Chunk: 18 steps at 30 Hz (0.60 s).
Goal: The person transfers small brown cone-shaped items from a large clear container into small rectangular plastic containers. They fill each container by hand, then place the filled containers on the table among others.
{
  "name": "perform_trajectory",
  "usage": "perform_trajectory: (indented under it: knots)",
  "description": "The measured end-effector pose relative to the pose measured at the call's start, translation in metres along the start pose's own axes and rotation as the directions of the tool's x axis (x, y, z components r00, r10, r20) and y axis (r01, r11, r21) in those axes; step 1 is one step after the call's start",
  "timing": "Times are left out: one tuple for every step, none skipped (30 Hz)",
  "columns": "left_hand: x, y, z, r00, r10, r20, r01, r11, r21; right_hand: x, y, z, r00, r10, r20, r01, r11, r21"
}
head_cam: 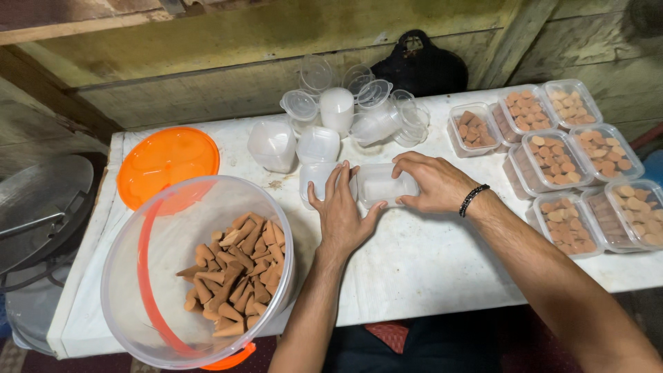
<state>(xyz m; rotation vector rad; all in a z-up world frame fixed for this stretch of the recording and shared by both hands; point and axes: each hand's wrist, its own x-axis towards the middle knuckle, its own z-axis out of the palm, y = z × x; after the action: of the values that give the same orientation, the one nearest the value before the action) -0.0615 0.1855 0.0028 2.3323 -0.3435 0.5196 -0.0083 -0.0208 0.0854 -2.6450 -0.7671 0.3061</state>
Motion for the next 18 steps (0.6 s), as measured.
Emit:
perform_trajectory:
  knots:
    - [-0.001,0.0,-0.001,1.0,-0.001,0.0,0.001,1.0,0.0,-0.001,-0.003,0.0,1.0,0.0,0.001,0.0,1.0,0.0]
    - [0.0,0.0,-0.002,1.0,0.007,0.003,-0.007,1.0,0.008,-0.002,-0.005,0.0,1.0,0.015,-0.003,-0.015,1.0,-0.018]
    - [0.0,0.0,-0.002,1.0,0.014,0.007,-0.014,1.0,0.015,-0.004,-0.007,-0.001,0.999,0.031,-0.007,-0.031,0.999,-0.036]
    - [-0.001,0.0,-0.002,1.0,0.015,0.008,-0.016,1.0,0.015,-0.005,-0.008,-0.002,0.999,0.033,-0.008,-0.033,0.999,-0.035]
    - [-0.002,-0.001,-0.002,1.0,0.021,0.009,-0.021,1.0,0.021,-0.006,-0.01,-0.003,1.0,0.026,0.002,-0.025,0.999,-0.027]
    - [-0.002,-0.001,-0.002,1.0,0.027,0.009,-0.027,0.999,0.029,-0.007,-0.012,-0.004,1.0,0.017,0.01,-0.017,1.0,-0.02]
    - [-0.001,-0.001,-0.001,1.0,0.03,0.009,-0.03,0.999,0.03,-0.006,-0.01,-0.004,1.0,0.018,0.007,-0.018,1.0,-0.019]
    - [-0.002,-0.002,0.0,1.0,0.025,0.004,-0.025,0.999,0.025,-0.005,-0.008,-0.004,1.0,0.013,0.011,-0.013,1.0,0.0]
    - [-0.002,-0.002,0.0,1.0,0.02,-0.002,-0.02,1.0,0.021,-0.004,-0.007,-0.004,1.0,0.008,0.014,-0.009,1.0,0.019]
    - [-0.002,-0.002,0.001,1.0,0.024,-0.003,-0.024,0.999,0.023,-0.004,-0.008,-0.004,1.0,0.007,0.009,-0.008,1.0,0.019]
    - [-0.001,-0.002,0.001,1.0,0.018,-0.007,-0.018,0.999,0.032,-0.004,-0.009,-0.005,1.0,0.01,0.012,-0.01,1.0,0.005]
    - [-0.001,-0.001,0.001,1.0,0.012,-0.011,-0.012,0.999,0.041,-0.004,-0.009,-0.006,1.0,0.013,0.015,-0.013,1.0,-0.008]
    - [-0.002,-0.002,0.001,1.0,0.017,-0.012,-0.016,0.999,0.042,-0.004,-0.009,-0.005,1.0,0.014,0.011,-0.013,1.0,-0.008]
    - [-0.002,-0.002,0.001,1.0,0.013,-0.004,-0.013,0.999,0.05,-0.004,-0.009,-0.005,1.0,0.014,0.007,-0.014,1.0,0.0]
    - [-0.002,-0.002,0.001,1.0,0.01,0.004,-0.01,0.998,0.057,-0.004,-0.009,-0.004,1.0,0.015,0.004,-0.015,1.0,0.007]
    - [-0.002,-0.003,0.002,1.0,0.015,0.003,-0.015,0.998,0.057,-0.005,-0.013,-0.006,1.0,0.016,-0.001,-0.016,1.0,0.006]
    - [-0.001,-0.004,0.002,1.0,0.025,0.001,-0.025,0.997,0.067,-0.007,-0.016,-0.009,1.0,0.017,0.006,-0.018,1.0,0.009]
    - [-0.003,-0.004,0.003,1.0,0.031,0.0,-0.031,0.997,0.077,-0.009,-0.02,-0.01,1.0,0.018,0.017,-0.018,1.0,0.013]
